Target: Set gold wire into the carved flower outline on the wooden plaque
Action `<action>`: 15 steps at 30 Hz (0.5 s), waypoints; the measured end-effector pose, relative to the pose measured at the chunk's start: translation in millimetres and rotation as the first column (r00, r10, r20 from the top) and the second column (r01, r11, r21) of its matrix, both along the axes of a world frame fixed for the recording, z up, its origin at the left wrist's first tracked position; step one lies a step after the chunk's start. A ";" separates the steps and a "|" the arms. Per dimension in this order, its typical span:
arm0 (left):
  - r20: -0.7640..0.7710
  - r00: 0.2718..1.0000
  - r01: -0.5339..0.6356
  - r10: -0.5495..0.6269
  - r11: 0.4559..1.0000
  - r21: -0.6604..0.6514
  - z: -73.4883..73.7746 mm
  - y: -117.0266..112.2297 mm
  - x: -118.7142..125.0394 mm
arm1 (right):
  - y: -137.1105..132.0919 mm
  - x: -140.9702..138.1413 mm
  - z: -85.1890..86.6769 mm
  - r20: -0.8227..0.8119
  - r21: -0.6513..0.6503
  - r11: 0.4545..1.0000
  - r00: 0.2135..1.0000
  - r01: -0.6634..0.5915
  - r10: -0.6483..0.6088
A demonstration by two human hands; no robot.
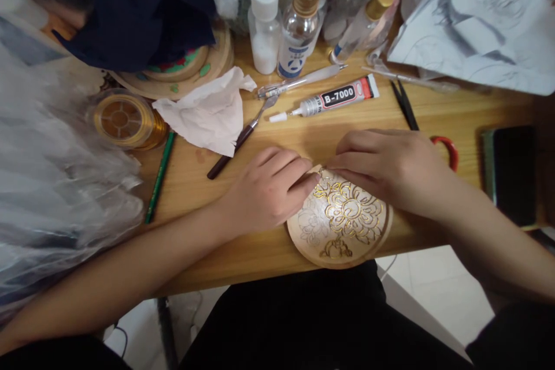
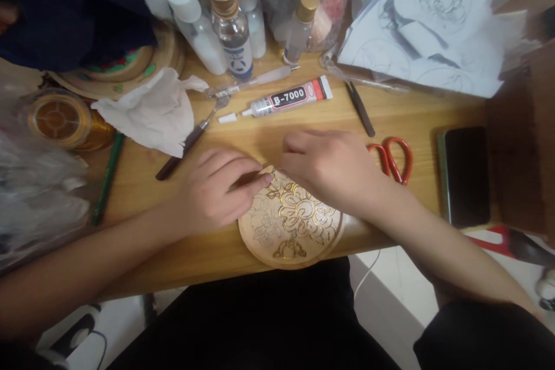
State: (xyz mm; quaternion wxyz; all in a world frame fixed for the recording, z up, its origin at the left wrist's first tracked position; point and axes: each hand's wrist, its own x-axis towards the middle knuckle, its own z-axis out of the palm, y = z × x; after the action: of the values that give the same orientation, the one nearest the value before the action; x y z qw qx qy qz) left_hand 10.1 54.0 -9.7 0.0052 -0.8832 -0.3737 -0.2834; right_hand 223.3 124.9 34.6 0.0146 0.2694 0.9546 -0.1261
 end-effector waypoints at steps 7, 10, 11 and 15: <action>0.001 1.000 0.019 -0.019 1.000 -0.002 -0.7 0.2 -1.0 | 1.4 0.1 0.3 0.013 0.002 1.000 1.000 -0.012 0.012; -0.009 1.000 0.004 -0.005 1.000 -0.026 -1.3 0.1 -0.8 | 2.8 0.3 1.0 0.006 0.002 1.000 1.000 -0.022 0.022; -0.016 1.000 0.003 -0.003 0.999 -0.037 -1.4 0.1 -0.7 | 3.1 0.3 1.0 0.005 0.000 1.000 1.000 -0.026 0.026; -0.015 1.000 0.015 -0.015 0.999 -0.034 -2.1 0.5 -0.4 | 2.0 0.1 -1.4 -0.014 0.008 1.000 1.000 0.018 -0.018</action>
State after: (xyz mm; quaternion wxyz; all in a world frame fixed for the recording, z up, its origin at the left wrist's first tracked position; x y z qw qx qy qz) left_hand 9.7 54.6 -11.8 -0.0090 -0.8881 -0.3717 -0.2704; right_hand 223.3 126.9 33.2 0.0056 0.2774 0.9527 -0.1240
